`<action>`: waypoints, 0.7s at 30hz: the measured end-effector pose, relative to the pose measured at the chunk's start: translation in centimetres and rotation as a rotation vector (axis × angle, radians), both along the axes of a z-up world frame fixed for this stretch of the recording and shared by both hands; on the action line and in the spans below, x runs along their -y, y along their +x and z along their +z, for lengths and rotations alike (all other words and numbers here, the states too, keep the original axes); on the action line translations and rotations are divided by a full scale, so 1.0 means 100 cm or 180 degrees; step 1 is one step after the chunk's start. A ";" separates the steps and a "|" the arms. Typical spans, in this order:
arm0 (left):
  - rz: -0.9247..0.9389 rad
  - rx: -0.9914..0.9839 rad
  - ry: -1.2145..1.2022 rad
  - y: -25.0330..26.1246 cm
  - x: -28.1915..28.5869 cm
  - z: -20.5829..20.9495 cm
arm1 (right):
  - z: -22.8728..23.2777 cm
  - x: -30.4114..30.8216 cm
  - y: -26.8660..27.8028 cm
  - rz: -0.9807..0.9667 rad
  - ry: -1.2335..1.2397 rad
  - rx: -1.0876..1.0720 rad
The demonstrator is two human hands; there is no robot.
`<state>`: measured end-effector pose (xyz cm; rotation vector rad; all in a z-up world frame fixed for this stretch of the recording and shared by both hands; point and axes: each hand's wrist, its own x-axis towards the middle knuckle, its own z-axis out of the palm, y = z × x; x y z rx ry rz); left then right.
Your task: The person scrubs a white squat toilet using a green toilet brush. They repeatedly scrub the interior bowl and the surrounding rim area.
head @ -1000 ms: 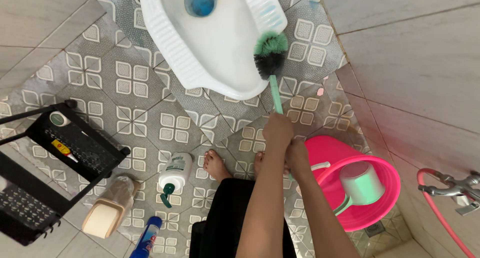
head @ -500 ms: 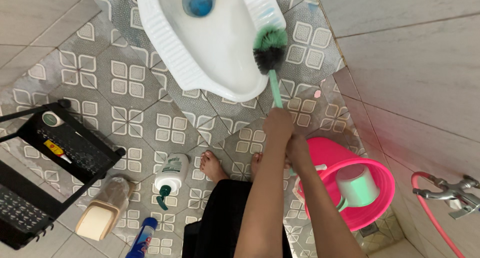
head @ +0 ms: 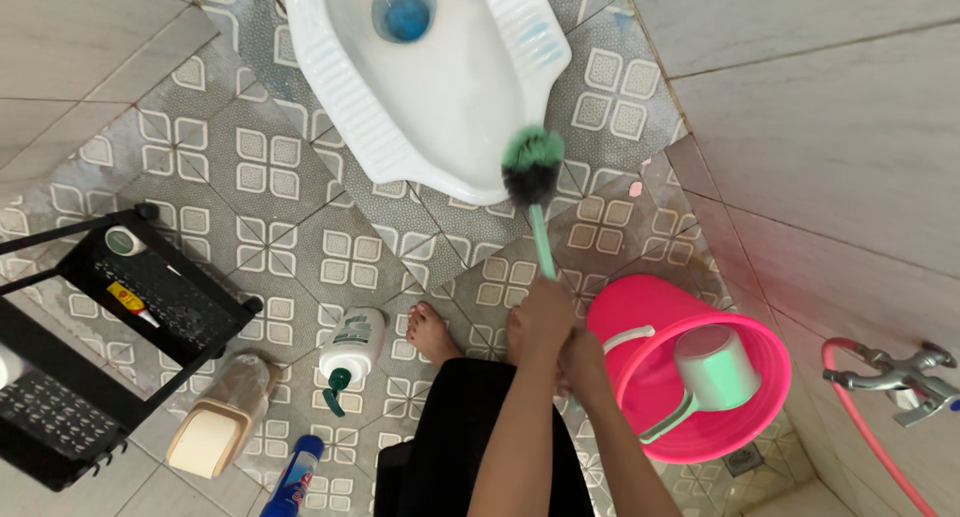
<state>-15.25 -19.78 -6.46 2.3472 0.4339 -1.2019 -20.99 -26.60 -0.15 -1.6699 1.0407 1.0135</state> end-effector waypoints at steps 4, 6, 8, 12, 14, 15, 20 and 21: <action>-0.0575 0.0256 0.0088 -0.035 -0.009 -0.012 | 0.018 -0.009 -0.004 -0.0303 -0.0049 -0.0380; -0.0858 0.0366 0.0128 -0.047 -0.011 -0.017 | 0.023 -0.012 -0.007 -0.0197 -0.0094 -0.0386; -0.0732 0.0187 0.0056 -0.049 -0.012 -0.016 | 0.025 -0.014 -0.011 -0.0182 -0.0074 -0.0443; -0.1143 0.0199 0.0247 -0.033 -0.015 0.014 | 0.007 -0.014 -0.032 -0.0495 0.0131 -0.0523; -0.0851 0.0196 0.0179 -0.017 -0.016 0.042 | -0.018 -0.009 -0.054 -0.0268 0.0035 -0.0273; -0.0705 0.0196 0.0142 -0.007 -0.016 0.056 | -0.036 -0.008 -0.060 0.0078 -0.0115 -0.0028; 0.0692 -0.0727 0.0207 0.025 -0.009 0.086 | -0.055 0.005 -0.055 0.0007 0.0155 0.0271; 0.0664 -0.0617 0.0222 0.025 -0.006 0.078 | -0.046 0.007 -0.047 -0.0416 0.0376 0.0075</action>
